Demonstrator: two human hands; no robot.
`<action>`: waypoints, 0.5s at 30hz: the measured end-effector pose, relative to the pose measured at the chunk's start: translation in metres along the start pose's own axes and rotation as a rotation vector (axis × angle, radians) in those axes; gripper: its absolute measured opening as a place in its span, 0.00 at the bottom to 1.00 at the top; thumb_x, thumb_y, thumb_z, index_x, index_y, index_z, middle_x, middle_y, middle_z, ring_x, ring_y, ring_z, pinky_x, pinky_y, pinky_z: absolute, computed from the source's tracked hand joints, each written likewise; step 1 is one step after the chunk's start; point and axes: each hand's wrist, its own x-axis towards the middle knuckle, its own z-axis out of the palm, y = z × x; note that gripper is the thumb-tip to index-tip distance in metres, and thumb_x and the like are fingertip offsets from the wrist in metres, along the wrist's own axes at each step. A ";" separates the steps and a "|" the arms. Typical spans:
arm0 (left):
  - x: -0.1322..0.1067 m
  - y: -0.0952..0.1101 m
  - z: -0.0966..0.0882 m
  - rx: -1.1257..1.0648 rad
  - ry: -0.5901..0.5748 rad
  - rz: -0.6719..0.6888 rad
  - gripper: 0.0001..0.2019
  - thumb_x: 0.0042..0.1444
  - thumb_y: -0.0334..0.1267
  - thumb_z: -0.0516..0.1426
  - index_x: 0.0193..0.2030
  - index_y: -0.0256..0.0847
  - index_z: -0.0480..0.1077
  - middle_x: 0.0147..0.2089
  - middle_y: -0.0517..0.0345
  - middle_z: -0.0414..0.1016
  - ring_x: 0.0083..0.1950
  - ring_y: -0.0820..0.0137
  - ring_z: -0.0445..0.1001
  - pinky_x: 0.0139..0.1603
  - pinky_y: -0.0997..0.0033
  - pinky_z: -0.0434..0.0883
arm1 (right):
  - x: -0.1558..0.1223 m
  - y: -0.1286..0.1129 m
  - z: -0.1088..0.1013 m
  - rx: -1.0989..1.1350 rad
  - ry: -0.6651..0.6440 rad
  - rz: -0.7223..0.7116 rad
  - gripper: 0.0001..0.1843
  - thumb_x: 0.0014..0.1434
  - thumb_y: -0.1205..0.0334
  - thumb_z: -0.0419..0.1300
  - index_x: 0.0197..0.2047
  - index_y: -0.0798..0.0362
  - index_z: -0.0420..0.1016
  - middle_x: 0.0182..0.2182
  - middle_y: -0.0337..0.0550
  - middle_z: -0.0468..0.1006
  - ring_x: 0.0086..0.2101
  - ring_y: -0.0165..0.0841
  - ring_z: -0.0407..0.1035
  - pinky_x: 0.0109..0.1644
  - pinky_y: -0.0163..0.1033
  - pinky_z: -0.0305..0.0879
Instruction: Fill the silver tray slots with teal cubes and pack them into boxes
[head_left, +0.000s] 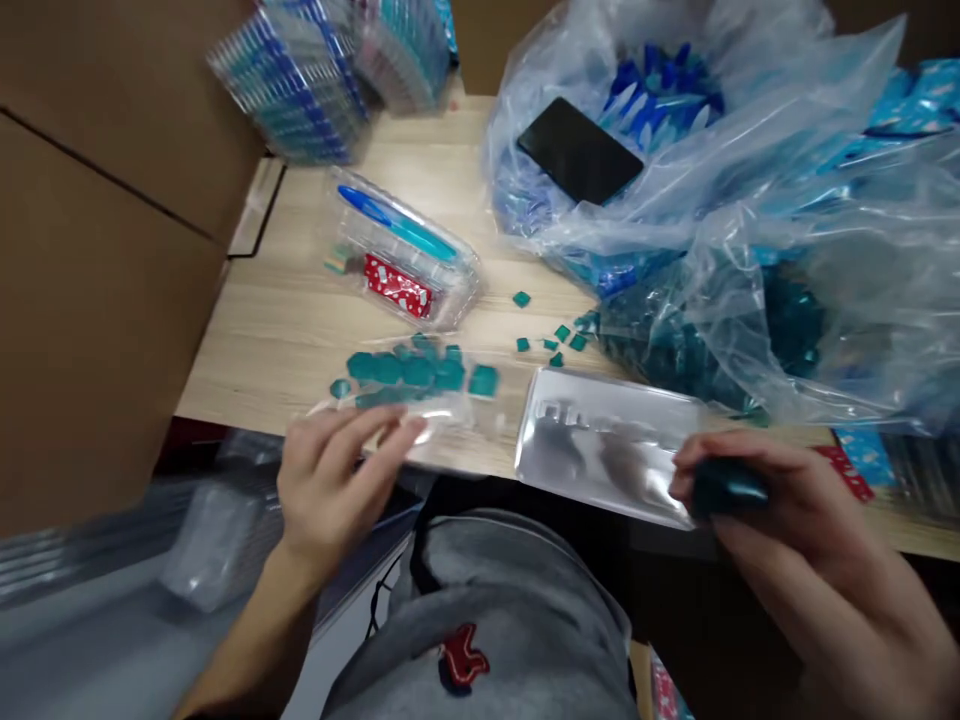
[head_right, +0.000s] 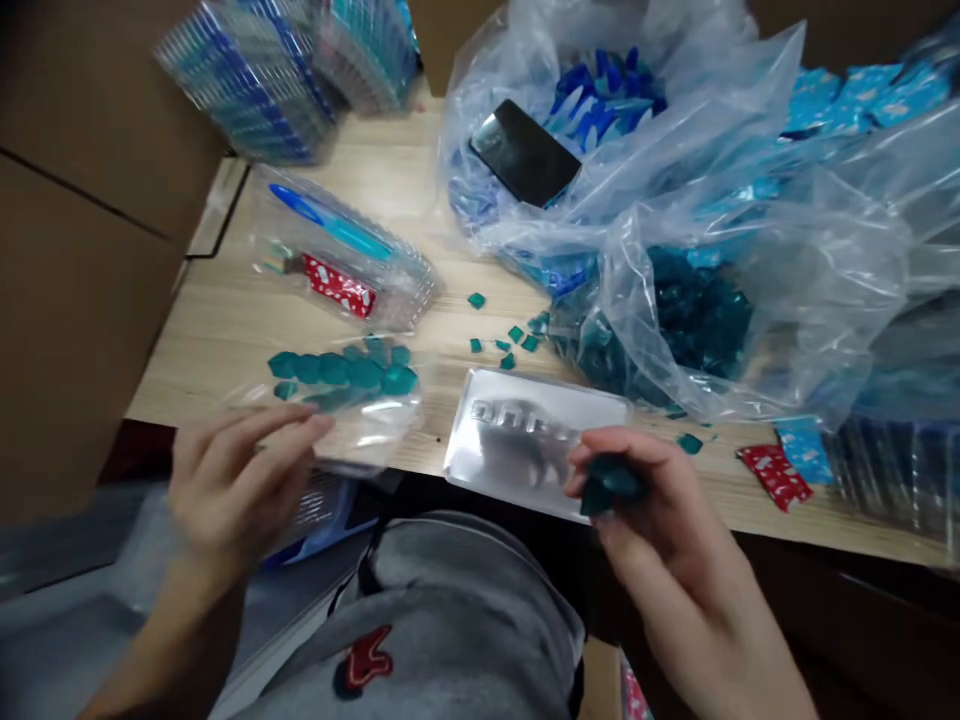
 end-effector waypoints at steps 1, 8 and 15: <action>-0.008 -0.010 0.008 0.065 -0.016 -0.036 0.15 0.59 0.25 0.58 0.50 0.44 0.73 0.42 0.53 0.79 0.41 0.64 0.73 0.42 0.63 0.69 | 0.005 0.001 0.004 0.041 -0.015 0.043 0.13 0.63 0.61 0.60 0.51 0.42 0.73 0.42 0.38 0.79 0.39 0.27 0.76 0.40 0.24 0.73; -0.040 -0.031 0.043 -0.008 -0.179 -0.215 0.25 0.59 0.39 0.63 0.63 0.45 0.65 0.52 0.42 0.76 0.53 0.50 0.73 0.50 0.48 0.68 | 0.042 0.005 0.027 0.393 -0.107 0.164 0.09 0.62 0.63 0.64 0.46 0.46 0.73 0.42 0.38 0.82 0.34 0.25 0.77 0.38 0.28 0.76; 0.021 0.018 0.032 -0.608 -0.023 -0.317 0.18 0.63 0.30 0.57 0.58 0.50 0.69 0.48 0.60 0.77 0.50 0.66 0.75 0.52 0.60 0.71 | 0.051 0.005 0.042 0.678 -0.235 0.216 0.13 0.59 0.68 0.66 0.48 0.48 0.78 0.42 0.38 0.82 0.45 0.27 0.78 0.52 0.33 0.75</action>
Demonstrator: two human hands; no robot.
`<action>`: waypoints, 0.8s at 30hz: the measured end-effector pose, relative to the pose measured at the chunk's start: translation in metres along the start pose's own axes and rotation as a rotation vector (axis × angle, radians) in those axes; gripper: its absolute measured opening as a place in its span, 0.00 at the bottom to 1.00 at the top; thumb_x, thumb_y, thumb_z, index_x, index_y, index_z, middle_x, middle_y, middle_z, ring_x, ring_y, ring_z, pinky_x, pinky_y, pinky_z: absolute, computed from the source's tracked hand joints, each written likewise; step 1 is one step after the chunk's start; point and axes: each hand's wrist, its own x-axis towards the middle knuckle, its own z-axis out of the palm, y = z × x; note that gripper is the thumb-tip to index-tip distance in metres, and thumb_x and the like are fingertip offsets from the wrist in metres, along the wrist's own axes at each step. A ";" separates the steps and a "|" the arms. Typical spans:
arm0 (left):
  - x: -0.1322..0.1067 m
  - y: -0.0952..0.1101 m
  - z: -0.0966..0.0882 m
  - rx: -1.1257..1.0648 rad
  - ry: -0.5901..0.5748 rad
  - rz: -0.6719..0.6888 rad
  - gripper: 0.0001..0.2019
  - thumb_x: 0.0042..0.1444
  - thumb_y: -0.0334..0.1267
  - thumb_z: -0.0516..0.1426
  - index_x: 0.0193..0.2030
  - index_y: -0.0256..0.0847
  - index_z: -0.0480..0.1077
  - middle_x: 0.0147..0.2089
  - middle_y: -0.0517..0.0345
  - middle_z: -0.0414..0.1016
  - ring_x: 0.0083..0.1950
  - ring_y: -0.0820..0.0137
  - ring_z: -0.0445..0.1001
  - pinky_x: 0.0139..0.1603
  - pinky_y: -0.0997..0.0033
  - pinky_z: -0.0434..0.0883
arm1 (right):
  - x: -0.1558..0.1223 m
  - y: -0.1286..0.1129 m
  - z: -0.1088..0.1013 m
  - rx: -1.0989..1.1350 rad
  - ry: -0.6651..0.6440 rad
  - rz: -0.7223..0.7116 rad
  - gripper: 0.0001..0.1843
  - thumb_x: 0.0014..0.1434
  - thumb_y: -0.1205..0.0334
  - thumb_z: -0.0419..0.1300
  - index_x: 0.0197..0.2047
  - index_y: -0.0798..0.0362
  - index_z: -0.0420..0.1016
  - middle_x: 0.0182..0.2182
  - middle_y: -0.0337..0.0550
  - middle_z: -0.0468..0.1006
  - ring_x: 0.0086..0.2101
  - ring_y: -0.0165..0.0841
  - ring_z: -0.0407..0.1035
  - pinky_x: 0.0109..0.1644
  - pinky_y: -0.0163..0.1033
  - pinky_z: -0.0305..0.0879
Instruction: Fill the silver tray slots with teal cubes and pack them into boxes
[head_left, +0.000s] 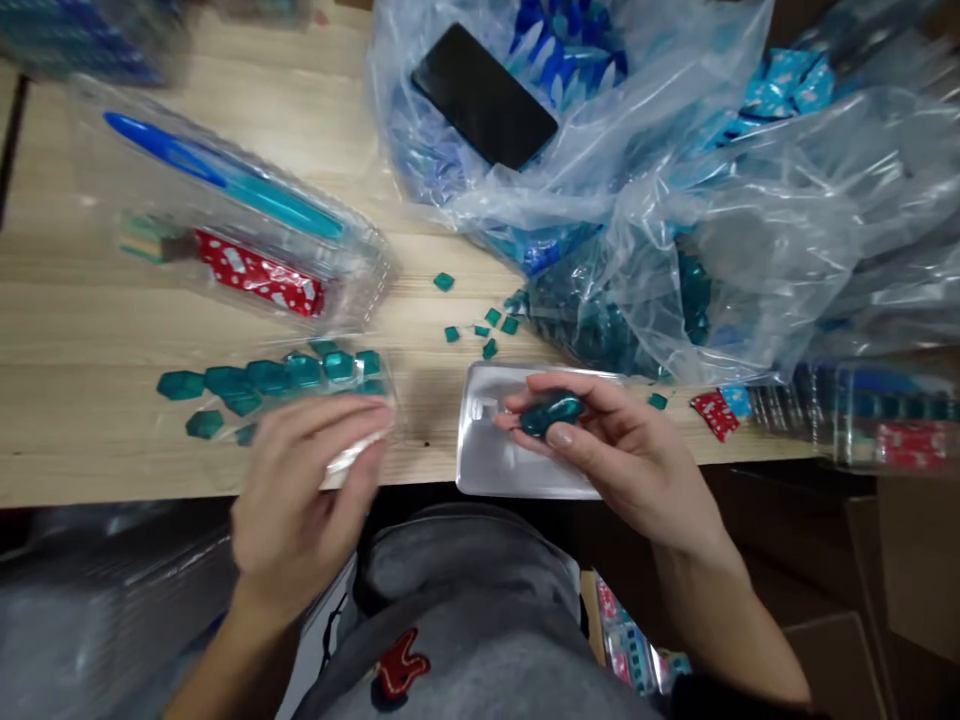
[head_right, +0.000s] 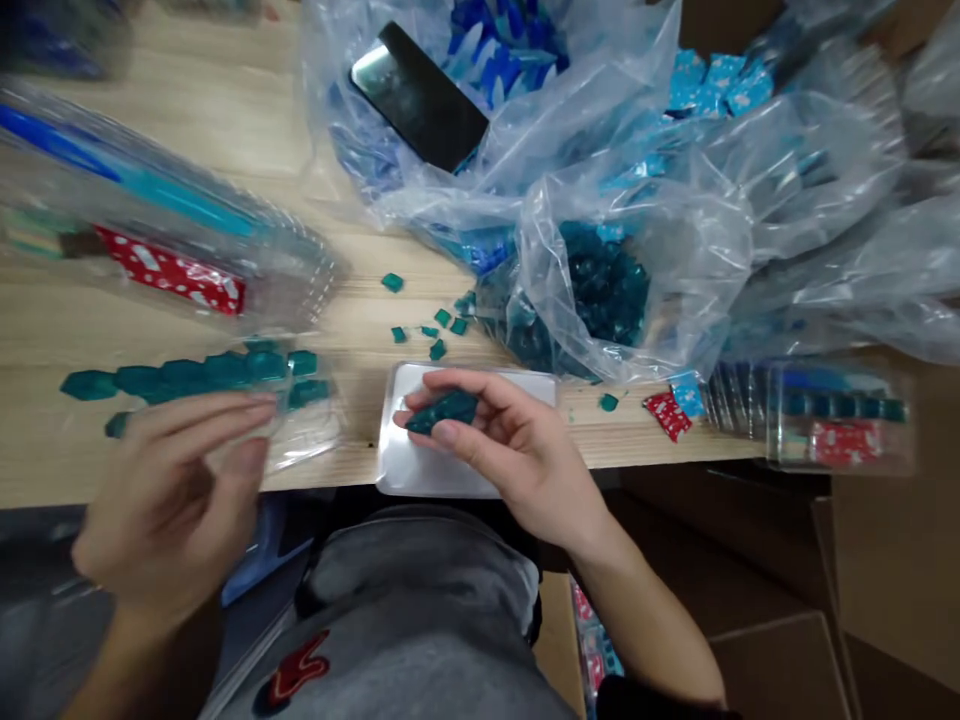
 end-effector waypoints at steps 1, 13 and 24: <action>0.009 0.011 0.007 -0.082 -0.047 0.026 0.15 0.63 0.31 0.58 0.55 0.47 0.70 0.47 0.60 0.77 0.50 0.68 0.75 0.50 0.64 0.72 | 0.000 0.001 0.003 0.024 -0.012 0.005 0.13 0.59 0.69 0.66 0.48 0.48 0.78 0.42 0.38 0.82 0.45 0.26 0.78 0.52 0.33 0.76; 0.034 0.048 0.046 0.013 -0.063 0.121 0.14 0.59 0.27 0.58 0.52 0.40 0.70 0.43 0.54 0.73 0.44 0.66 0.74 0.47 0.64 0.74 | -0.009 0.005 0.014 0.071 0.085 0.027 0.06 0.63 0.62 0.62 0.44 0.47 0.70 0.37 0.36 0.80 0.35 0.25 0.75 0.44 0.32 0.75; 0.033 0.044 0.037 -0.152 -0.156 0.204 0.19 0.63 0.28 0.55 0.60 0.43 0.68 0.44 0.55 0.78 0.45 0.66 0.74 0.49 0.62 0.73 | -0.011 0.009 0.008 -0.236 0.030 -0.122 0.06 0.67 0.60 0.57 0.43 0.49 0.75 0.33 0.36 0.74 0.32 0.24 0.68 0.34 0.27 0.68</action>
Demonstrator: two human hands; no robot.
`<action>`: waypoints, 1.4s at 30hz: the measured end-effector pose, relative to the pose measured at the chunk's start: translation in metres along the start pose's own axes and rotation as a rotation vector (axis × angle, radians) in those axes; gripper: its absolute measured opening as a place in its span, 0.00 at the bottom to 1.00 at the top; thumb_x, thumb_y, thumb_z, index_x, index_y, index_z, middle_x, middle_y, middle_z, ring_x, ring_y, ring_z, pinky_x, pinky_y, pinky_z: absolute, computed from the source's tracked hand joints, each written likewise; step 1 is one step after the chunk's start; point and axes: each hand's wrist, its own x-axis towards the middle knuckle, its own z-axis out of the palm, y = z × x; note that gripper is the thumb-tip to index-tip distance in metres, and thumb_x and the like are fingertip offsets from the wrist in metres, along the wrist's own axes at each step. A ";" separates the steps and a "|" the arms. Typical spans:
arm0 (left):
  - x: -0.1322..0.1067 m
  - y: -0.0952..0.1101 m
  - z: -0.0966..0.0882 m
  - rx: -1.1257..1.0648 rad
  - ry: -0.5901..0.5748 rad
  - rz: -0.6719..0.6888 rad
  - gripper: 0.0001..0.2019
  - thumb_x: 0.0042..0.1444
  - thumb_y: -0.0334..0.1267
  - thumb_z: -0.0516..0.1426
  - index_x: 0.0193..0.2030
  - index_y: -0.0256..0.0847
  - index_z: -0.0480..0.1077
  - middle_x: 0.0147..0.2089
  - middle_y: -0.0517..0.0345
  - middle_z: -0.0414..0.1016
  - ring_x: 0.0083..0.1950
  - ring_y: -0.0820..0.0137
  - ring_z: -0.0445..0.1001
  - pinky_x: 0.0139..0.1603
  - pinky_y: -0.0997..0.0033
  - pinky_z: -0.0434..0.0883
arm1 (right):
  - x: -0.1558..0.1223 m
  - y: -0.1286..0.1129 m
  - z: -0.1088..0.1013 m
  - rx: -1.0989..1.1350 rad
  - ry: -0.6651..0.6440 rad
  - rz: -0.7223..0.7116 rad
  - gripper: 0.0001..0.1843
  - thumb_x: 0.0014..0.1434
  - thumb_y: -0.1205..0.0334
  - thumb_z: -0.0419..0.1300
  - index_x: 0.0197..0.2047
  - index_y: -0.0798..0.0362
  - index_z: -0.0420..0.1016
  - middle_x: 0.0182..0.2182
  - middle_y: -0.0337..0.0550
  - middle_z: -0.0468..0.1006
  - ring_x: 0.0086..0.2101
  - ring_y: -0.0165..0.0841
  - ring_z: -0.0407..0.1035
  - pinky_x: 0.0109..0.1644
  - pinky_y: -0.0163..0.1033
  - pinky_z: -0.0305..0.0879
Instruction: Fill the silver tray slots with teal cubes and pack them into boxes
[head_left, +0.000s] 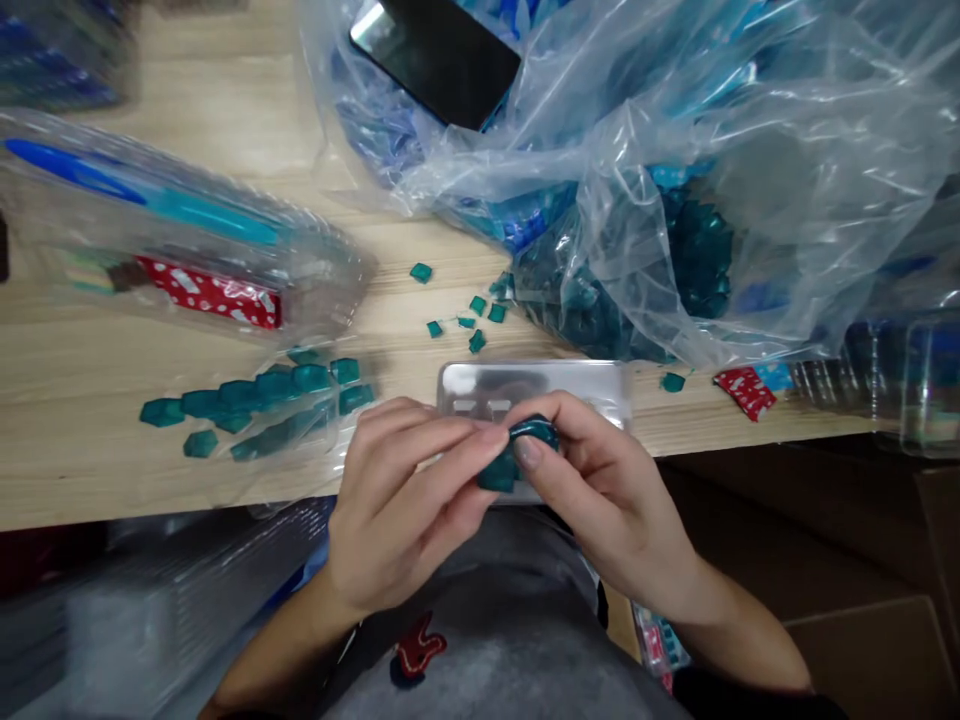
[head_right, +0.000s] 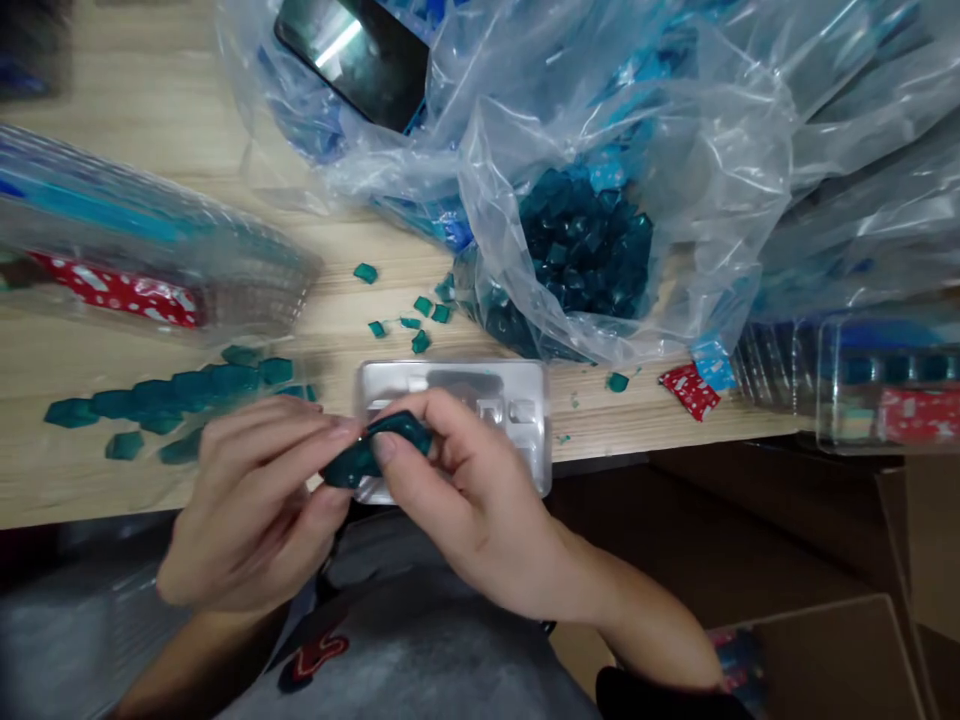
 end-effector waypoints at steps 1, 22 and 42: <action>-0.002 0.000 -0.001 -0.051 -0.005 -0.037 0.19 0.63 0.29 0.55 0.60 0.44 0.68 0.45 0.55 0.78 0.46 0.66 0.74 0.49 0.64 0.74 | 0.000 0.000 0.000 0.014 -0.010 0.007 0.06 0.67 0.61 0.57 0.43 0.49 0.75 0.33 0.36 0.75 0.32 0.24 0.69 0.35 0.27 0.69; -0.001 -0.022 -0.022 0.215 -0.419 -0.056 0.17 0.65 0.31 0.56 0.59 0.43 0.66 0.47 0.55 0.74 0.46 0.68 0.74 0.47 0.69 0.72 | -0.019 0.000 -0.039 -0.009 0.204 0.114 0.21 0.62 0.67 0.63 0.57 0.38 0.74 0.47 0.39 0.82 0.41 0.34 0.80 0.46 0.40 0.81; -0.003 -0.020 -0.003 0.098 -0.138 -0.112 0.16 0.64 0.34 0.58 0.58 0.46 0.67 0.46 0.55 0.77 0.47 0.65 0.75 0.48 0.63 0.72 | 0.008 -0.002 -0.033 -0.836 0.046 -0.328 0.08 0.62 0.63 0.64 0.45 0.46 0.77 0.36 0.39 0.81 0.39 0.35 0.73 0.48 0.43 0.64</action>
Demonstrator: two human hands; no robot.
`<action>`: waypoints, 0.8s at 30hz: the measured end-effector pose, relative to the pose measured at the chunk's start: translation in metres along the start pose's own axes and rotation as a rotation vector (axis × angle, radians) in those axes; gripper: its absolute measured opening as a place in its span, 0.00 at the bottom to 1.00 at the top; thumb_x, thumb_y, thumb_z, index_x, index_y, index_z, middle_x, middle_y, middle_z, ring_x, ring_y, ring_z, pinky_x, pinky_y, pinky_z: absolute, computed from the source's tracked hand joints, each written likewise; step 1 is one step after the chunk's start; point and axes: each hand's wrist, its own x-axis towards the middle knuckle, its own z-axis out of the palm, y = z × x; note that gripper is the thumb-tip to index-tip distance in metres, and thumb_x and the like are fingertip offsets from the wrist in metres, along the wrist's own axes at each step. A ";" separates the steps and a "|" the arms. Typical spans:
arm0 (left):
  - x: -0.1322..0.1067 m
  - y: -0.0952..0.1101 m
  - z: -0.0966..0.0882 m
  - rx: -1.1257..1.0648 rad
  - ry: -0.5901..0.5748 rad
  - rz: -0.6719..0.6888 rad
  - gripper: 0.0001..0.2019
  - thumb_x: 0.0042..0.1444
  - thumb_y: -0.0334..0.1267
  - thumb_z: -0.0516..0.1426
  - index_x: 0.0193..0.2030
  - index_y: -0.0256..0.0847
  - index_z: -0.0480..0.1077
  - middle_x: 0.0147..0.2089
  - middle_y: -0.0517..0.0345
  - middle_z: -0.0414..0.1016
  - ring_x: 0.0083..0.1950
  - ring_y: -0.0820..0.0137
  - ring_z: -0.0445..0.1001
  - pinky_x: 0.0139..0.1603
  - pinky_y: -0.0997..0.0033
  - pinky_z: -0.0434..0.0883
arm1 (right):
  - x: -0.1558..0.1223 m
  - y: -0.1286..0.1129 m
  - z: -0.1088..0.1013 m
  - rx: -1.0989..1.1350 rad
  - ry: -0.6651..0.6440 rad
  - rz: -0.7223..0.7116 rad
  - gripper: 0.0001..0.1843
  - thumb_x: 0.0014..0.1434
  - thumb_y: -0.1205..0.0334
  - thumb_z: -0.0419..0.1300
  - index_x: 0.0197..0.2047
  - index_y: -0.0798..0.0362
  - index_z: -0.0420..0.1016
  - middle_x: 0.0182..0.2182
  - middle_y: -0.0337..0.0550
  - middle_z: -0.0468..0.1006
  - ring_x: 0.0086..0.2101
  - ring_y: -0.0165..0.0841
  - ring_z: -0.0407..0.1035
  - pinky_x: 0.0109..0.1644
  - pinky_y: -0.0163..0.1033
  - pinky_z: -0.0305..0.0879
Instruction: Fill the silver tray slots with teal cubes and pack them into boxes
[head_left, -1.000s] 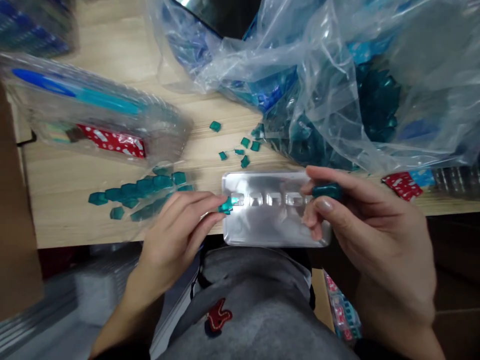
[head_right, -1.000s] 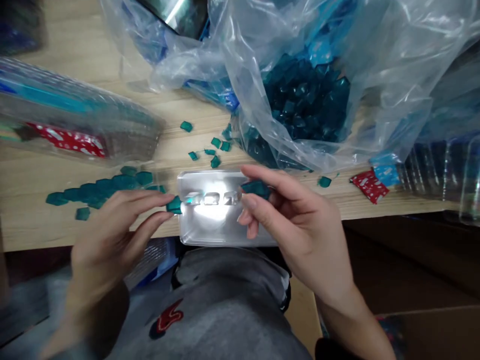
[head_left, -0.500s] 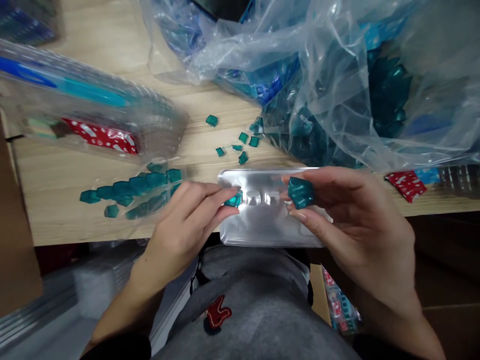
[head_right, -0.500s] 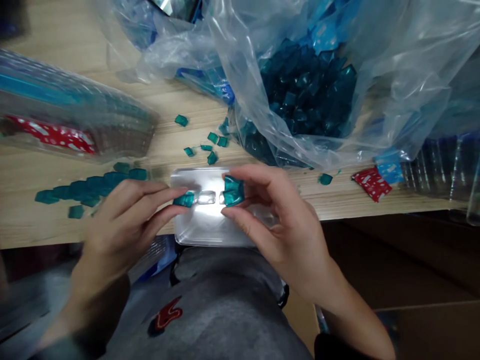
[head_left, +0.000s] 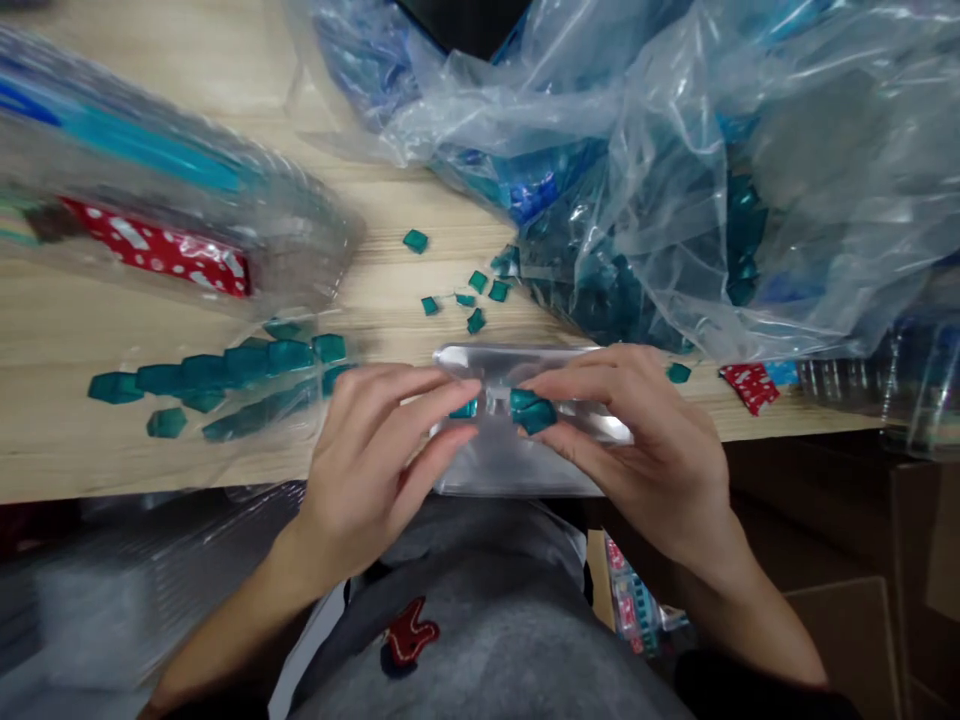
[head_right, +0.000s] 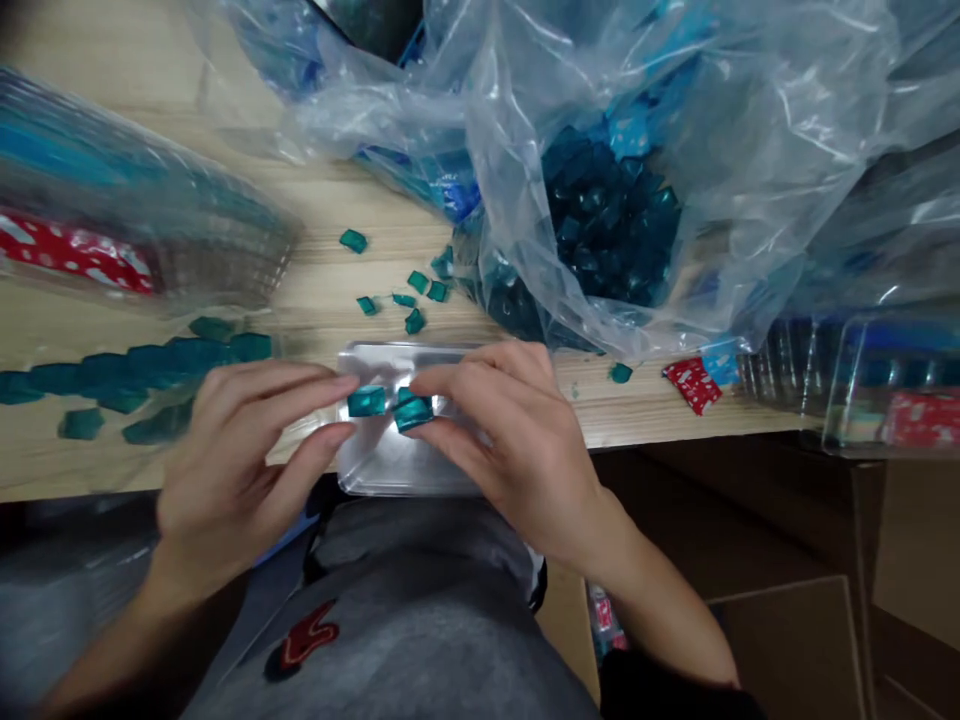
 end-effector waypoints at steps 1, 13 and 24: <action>0.000 0.001 0.000 -0.021 0.012 -0.002 0.15 0.64 0.32 0.57 0.56 0.46 0.68 0.45 0.56 0.77 0.46 0.65 0.75 0.47 0.63 0.72 | 0.000 0.000 0.000 -0.014 0.000 -0.017 0.08 0.62 0.63 0.65 0.45 0.45 0.78 0.35 0.38 0.81 0.38 0.35 0.73 0.48 0.44 0.64; 0.010 0.017 0.006 -0.282 0.045 0.012 0.06 0.68 0.37 0.51 0.48 0.42 0.67 0.42 0.57 0.77 0.45 0.70 0.75 0.46 0.67 0.73 | -0.001 -0.023 -0.002 0.386 -0.013 0.143 0.21 0.63 0.67 0.63 0.55 0.34 0.76 0.45 0.35 0.83 0.45 0.33 0.76 0.50 0.40 0.74; 0.012 0.015 0.003 -0.051 0.116 0.186 0.07 0.63 0.28 0.55 0.44 0.40 0.71 0.39 0.57 0.80 0.43 0.68 0.76 0.49 0.64 0.74 | 0.001 -0.020 0.002 0.547 -0.088 0.245 0.18 0.63 0.66 0.63 0.51 0.33 0.79 0.47 0.34 0.83 0.48 0.30 0.76 0.54 0.37 0.73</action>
